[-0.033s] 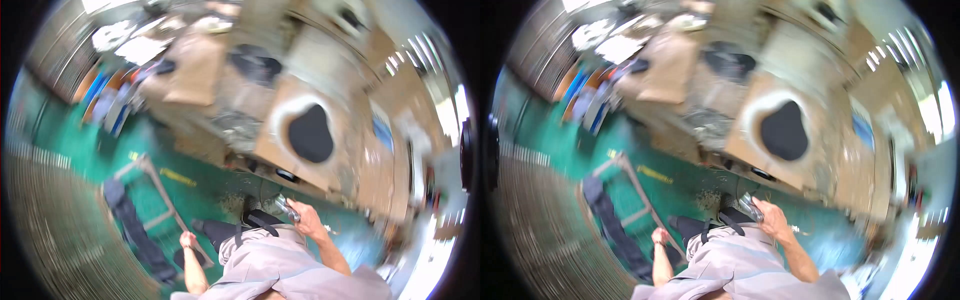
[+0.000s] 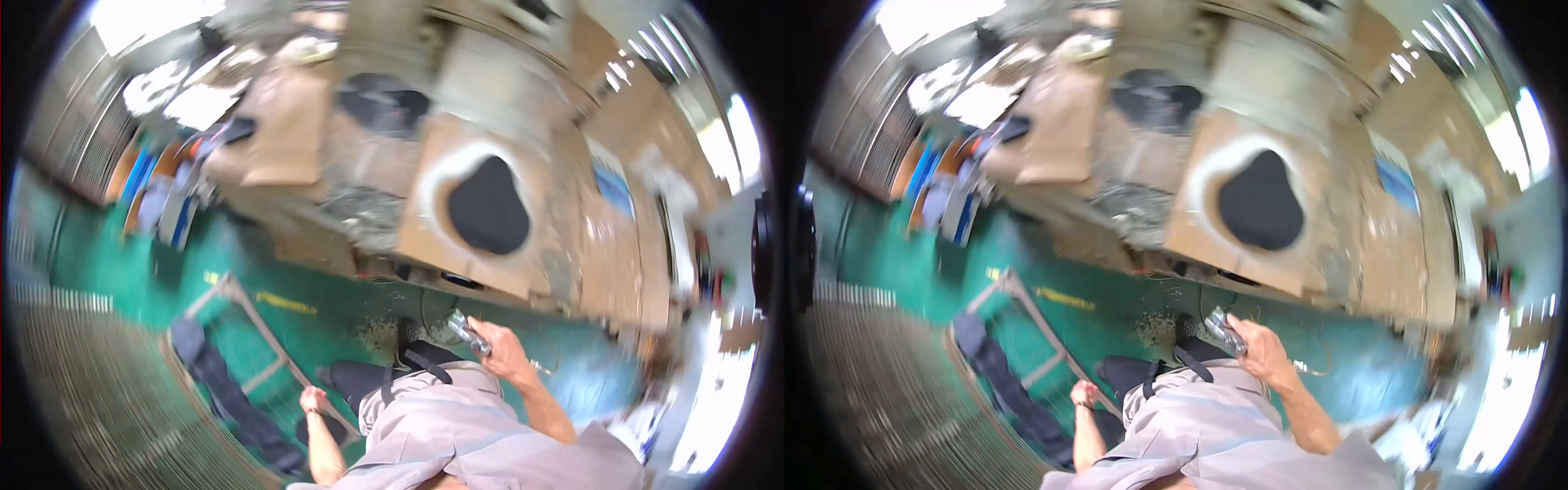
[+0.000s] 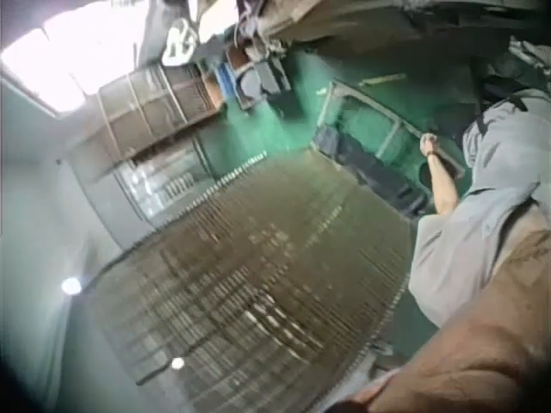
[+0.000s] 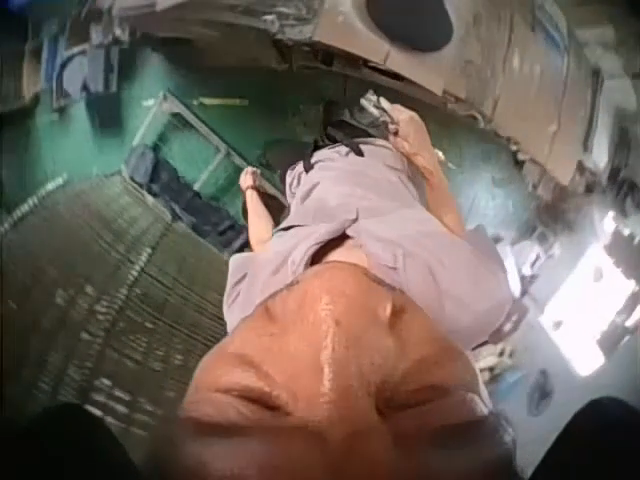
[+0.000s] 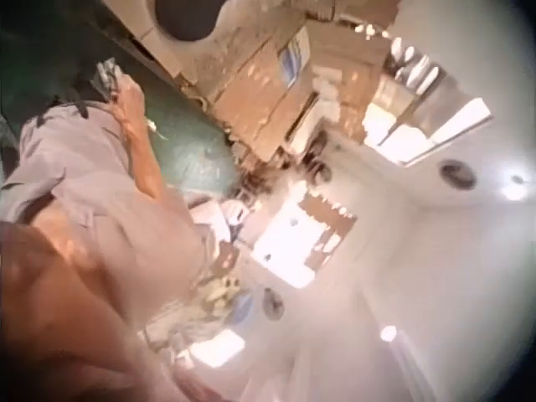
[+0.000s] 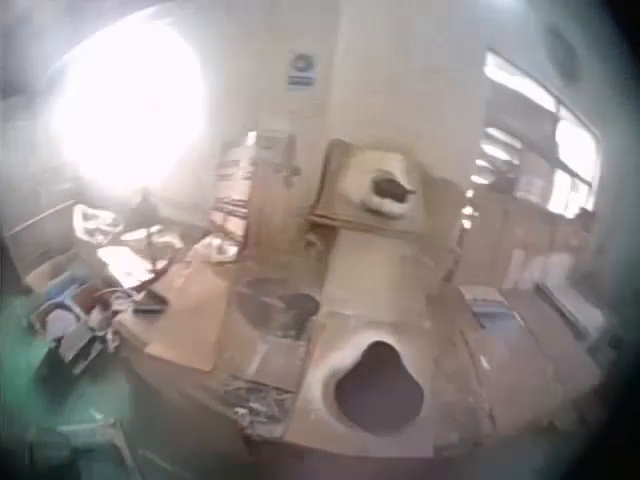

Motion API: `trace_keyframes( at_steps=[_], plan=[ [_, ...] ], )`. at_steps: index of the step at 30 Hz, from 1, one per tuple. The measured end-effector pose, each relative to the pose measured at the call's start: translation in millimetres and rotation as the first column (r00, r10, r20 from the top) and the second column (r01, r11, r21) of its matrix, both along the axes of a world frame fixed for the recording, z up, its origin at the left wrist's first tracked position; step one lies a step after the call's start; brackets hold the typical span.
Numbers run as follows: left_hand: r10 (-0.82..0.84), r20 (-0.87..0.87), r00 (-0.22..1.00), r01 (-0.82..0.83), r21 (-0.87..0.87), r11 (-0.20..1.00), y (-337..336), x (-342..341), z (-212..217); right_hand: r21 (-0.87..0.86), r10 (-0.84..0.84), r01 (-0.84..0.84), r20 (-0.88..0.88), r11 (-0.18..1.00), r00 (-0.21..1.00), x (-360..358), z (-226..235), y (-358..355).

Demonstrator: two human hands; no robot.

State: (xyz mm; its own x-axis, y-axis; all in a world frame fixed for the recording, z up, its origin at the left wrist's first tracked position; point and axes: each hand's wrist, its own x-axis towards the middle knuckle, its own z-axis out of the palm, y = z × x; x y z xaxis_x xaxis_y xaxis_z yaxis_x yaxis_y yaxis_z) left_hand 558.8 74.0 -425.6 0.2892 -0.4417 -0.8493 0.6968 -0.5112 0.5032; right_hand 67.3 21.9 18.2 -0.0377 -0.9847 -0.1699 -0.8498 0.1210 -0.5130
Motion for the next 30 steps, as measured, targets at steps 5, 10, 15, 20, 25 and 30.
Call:
trace_keyframes(
  at_steps=[5,10,15,20,25,30],
  plan=[
    [-0.659,0.052,0.751,0.629,0.249,0.737,-65,-74,35,-0.199,-0.444,0.488,0.23,0.85,0.866,-85,68,53],
    [-0.841,0.135,0.523,0.787,0.302,0.538,-154,-109,38,-0.361,-0.655,0.693,0.242,0.624,0.716,-115,127,46],
    [-0.915,0.19,0.357,0.863,0.308,0.401,-237,-120,65,-0.232,-0.677,0.715,0.229,0.66,0.699,-98,136,87],
    [-0.933,0.237,0.272,0.888,0.312,0.338,-276,-145,85,-0.18,-0.675,0.731,0.289,0.658,0.679,-83,129,106],
    [-0.929,0.358,0.094,0.949,0.251,0.193,-274,-210,95,-0.289,-0.651,0.727,0.324,0.623,0.687,-106,129,93],
    [-0.933,0.291,0.21,0.977,-0.084,0.194,-257,-349,131,-0.319,-0.669,0.748,0.336,0.582,0.663,-130,127,93]
  ],
)
